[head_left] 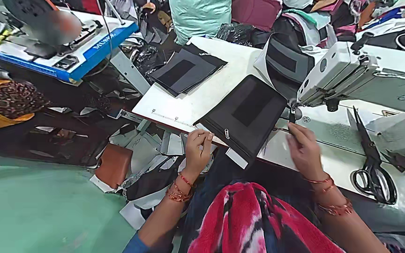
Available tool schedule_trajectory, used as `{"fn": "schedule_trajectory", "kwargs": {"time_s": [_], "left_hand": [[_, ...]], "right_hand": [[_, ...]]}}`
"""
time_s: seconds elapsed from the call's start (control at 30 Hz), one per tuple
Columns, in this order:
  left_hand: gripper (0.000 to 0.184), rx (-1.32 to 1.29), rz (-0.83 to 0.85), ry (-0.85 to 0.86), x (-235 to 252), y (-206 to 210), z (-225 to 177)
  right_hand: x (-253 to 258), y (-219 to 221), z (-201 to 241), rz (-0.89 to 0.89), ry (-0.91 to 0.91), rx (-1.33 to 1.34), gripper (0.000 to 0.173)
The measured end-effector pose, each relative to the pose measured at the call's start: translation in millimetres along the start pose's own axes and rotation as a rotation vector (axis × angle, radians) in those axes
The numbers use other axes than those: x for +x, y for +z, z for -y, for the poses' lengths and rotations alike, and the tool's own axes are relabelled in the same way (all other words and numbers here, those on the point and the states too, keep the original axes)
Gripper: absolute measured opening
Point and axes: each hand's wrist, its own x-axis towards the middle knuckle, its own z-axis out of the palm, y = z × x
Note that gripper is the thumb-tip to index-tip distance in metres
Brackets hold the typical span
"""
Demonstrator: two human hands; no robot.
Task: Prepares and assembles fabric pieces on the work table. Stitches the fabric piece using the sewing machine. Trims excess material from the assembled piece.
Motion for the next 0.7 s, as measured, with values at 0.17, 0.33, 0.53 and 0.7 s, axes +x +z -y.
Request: {"fn": "schedule_trajectory", "kwargs": {"time_s": [0.17, 0.33, 0.53, 0.7], "left_hand": [[0.037, -0.364, 0.306, -0.452, -42.7, 2.3, -26.7], [0.028, -0.737, 0.573, -0.860, -50.3, 39.9, -54.3], [0.013, -0.755, 0.410, -0.979, -40.4, 59.3, -73.4], [0.011, -0.705, 0.322, -1.000, -41.3, 49.2, -70.1]], "right_hand": [[-75.4, -103.6, -51.7, -0.017, 0.248, -0.386, 0.040], [-121.9, -132.6, -57.9, 0.036, 0.416, -0.482, 0.041], [-100.8, -147.8, -50.9, 0.132, 0.659, -0.381, 0.054], [-98.8, -166.4, -49.3, 0.110, 0.848, -0.121, 0.074]]}}
